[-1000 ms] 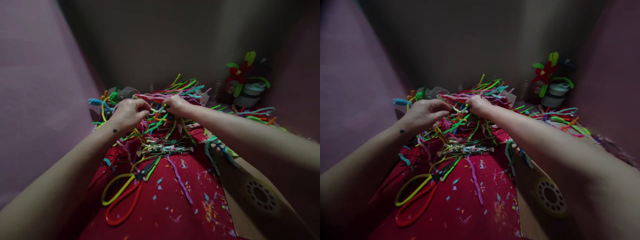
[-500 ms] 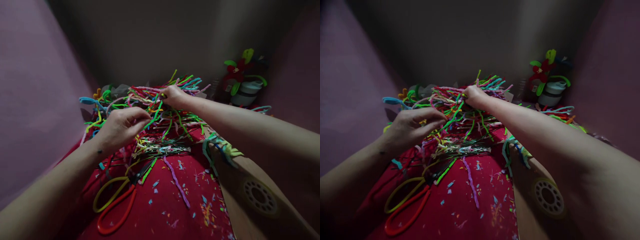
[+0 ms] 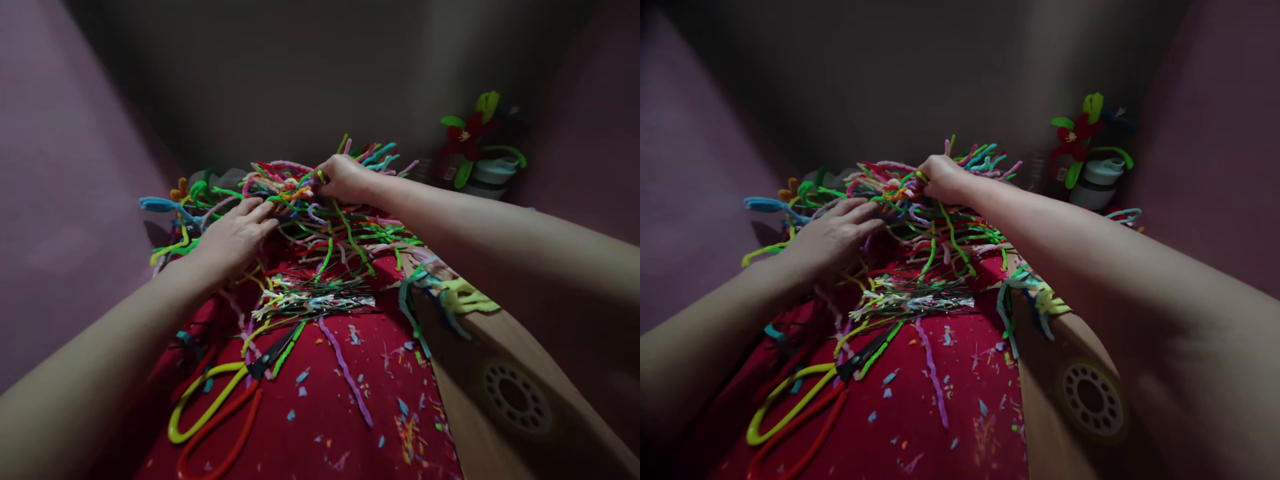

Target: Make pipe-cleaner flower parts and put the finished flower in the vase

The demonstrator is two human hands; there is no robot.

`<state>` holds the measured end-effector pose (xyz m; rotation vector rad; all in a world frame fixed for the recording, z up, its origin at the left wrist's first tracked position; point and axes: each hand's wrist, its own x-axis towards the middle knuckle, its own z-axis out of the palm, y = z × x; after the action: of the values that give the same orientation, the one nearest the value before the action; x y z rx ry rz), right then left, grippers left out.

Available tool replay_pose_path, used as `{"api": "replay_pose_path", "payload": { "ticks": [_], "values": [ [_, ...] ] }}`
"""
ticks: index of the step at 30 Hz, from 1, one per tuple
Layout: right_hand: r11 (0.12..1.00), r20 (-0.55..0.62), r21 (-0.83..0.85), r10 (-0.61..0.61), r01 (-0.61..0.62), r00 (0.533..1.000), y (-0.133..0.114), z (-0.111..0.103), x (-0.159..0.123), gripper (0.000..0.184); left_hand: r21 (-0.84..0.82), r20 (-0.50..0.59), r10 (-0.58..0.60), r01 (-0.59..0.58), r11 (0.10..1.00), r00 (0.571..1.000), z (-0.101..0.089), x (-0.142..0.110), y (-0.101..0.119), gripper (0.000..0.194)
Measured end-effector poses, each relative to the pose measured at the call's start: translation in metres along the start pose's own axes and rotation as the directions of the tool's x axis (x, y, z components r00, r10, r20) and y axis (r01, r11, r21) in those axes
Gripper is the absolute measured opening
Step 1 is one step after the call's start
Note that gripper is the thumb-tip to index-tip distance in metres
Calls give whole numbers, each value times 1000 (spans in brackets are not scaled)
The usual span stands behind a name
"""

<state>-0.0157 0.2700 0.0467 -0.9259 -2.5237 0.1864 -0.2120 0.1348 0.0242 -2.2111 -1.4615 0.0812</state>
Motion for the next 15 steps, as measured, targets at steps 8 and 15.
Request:
{"api": "replay_pose_path", "payload": {
  "ticks": [8, 15],
  "values": [
    [995, 15, 94, 19, -20, 1000, 0, 1, 1, 18, -84, -40, 15, -19, 996, 999, 3, 0, -20, 46],
    [989, 8, 150, 16, -17, 1000, 6, 4, 4, 21, -114, -52, 0, -5, 994, 999, 0, 3, -16, 33]
  ]
}}
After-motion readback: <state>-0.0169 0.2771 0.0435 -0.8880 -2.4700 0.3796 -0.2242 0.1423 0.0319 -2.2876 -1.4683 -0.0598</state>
